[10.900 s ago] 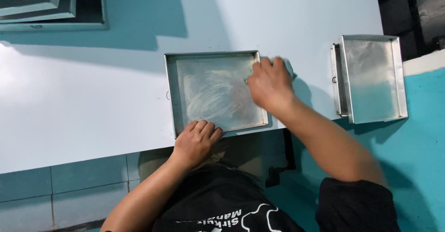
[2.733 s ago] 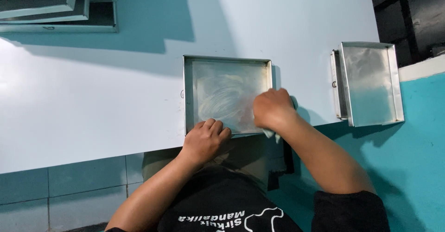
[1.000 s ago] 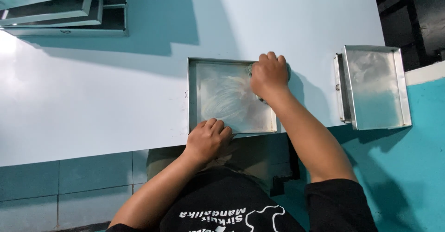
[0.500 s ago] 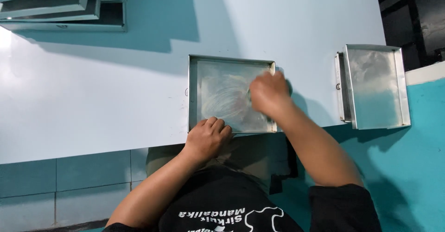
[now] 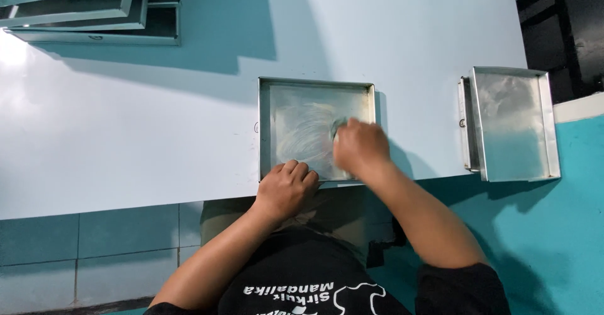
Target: The person wipes the interior and exterior surfaces of two rectangular metal trays using a cloth. The person flips each tray to clean both sides and places the finished tray aside before starting on the next one.
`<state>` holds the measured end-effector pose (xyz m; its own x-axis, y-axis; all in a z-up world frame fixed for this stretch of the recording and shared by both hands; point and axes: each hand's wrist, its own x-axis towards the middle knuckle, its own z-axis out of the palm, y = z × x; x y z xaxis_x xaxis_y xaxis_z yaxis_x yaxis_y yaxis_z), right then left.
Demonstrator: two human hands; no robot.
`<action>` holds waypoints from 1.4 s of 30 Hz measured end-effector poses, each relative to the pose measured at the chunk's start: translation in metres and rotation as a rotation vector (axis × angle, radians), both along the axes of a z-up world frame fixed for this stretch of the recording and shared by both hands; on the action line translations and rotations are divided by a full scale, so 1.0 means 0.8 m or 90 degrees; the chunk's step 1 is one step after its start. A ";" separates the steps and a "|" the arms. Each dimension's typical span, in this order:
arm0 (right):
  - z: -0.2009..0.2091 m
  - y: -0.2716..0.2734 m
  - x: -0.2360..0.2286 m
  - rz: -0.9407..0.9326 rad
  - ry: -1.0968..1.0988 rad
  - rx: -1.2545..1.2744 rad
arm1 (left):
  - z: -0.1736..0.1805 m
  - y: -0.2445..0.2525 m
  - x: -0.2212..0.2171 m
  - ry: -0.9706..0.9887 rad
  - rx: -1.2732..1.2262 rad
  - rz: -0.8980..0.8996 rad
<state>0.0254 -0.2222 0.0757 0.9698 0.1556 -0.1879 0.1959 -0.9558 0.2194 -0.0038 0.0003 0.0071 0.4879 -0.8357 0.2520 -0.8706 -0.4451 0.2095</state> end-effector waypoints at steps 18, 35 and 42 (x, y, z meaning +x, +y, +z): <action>-0.072 -0.058 0.098 0.048 -0.282 0.084 | -0.005 -0.004 -0.001 -0.071 -0.120 0.025; -0.008 -0.024 0.057 -0.022 0.090 0.086 | -0.017 -0.005 0.002 -0.053 -0.045 0.016; -0.046 -0.053 0.116 -0.016 -0.115 0.077 | 0.004 -0.006 0.003 -0.057 -0.066 0.026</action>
<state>0.1185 -0.2649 0.0392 0.9899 0.1415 0.0076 0.1392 -0.9813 0.1327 -0.0012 -0.0045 0.0099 0.4928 -0.7827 0.3802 -0.8694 -0.4610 0.1779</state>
